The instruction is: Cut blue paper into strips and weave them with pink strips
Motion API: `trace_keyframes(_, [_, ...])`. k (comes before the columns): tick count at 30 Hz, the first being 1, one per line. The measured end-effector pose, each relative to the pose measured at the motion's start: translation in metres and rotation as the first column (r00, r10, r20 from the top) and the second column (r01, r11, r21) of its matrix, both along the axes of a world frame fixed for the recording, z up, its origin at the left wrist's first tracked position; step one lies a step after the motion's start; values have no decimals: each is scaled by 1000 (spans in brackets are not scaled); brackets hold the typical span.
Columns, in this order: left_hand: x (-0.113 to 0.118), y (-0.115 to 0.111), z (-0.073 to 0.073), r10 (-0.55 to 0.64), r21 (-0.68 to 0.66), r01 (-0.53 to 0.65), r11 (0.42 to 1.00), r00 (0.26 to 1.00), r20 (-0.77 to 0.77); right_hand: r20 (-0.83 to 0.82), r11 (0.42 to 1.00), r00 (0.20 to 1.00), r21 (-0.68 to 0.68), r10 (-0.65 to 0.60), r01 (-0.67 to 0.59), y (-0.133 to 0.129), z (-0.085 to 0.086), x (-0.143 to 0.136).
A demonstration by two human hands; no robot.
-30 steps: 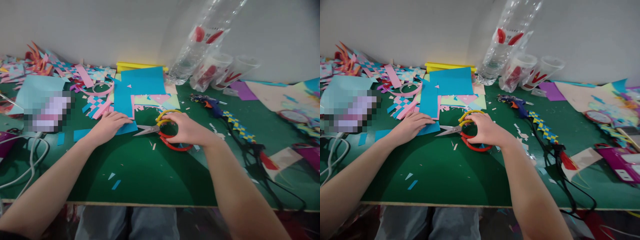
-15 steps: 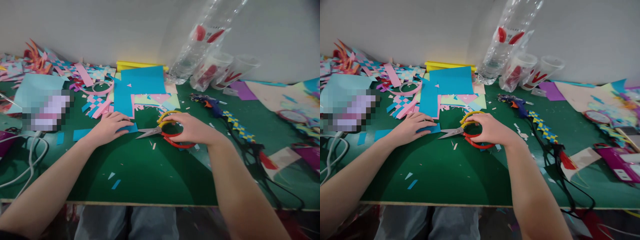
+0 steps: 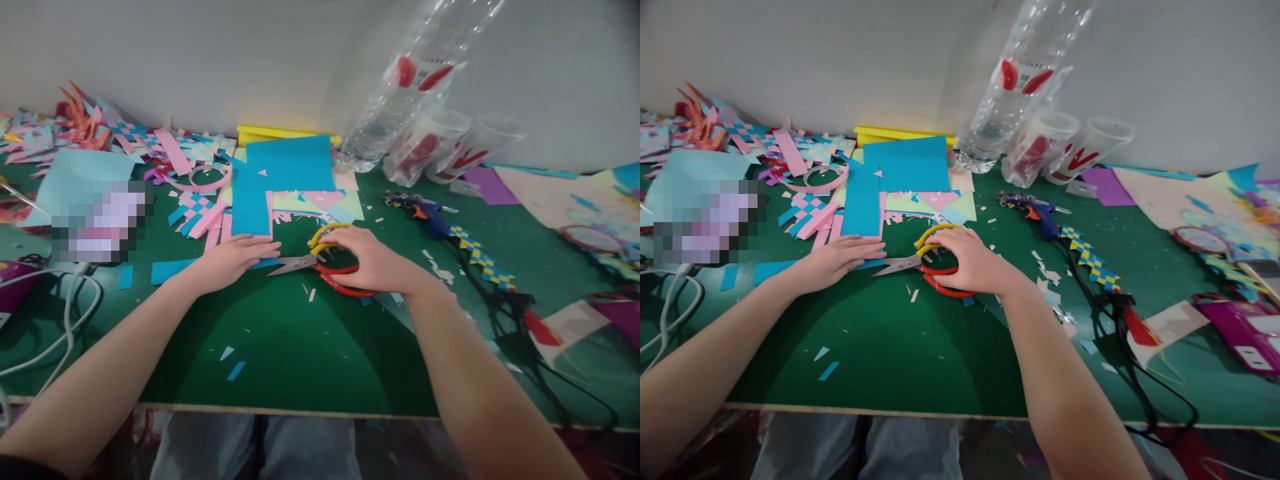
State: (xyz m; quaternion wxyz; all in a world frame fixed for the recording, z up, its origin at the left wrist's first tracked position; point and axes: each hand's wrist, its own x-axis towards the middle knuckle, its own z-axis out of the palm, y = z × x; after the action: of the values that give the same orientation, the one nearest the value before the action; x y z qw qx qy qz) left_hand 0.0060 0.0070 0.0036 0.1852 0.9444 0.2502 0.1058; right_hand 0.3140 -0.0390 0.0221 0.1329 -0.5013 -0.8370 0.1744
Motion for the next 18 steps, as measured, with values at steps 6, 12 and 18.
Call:
trace_keyframes(6, [0,1,0,87,-40,-89,995,995,-50,15,998,1000,-64,11,-10,-2,6,3])
trace_keyframes(12, [2,-3,1,98,-51,-98,994,995,-14,20,998,1000,-70,-5,7,-4,9,-1])
trace_keyframes(18, [16,-10,-1,141,-27,-138,990,982,127,37,998,999,-65,8,-5,-5,5,-7])
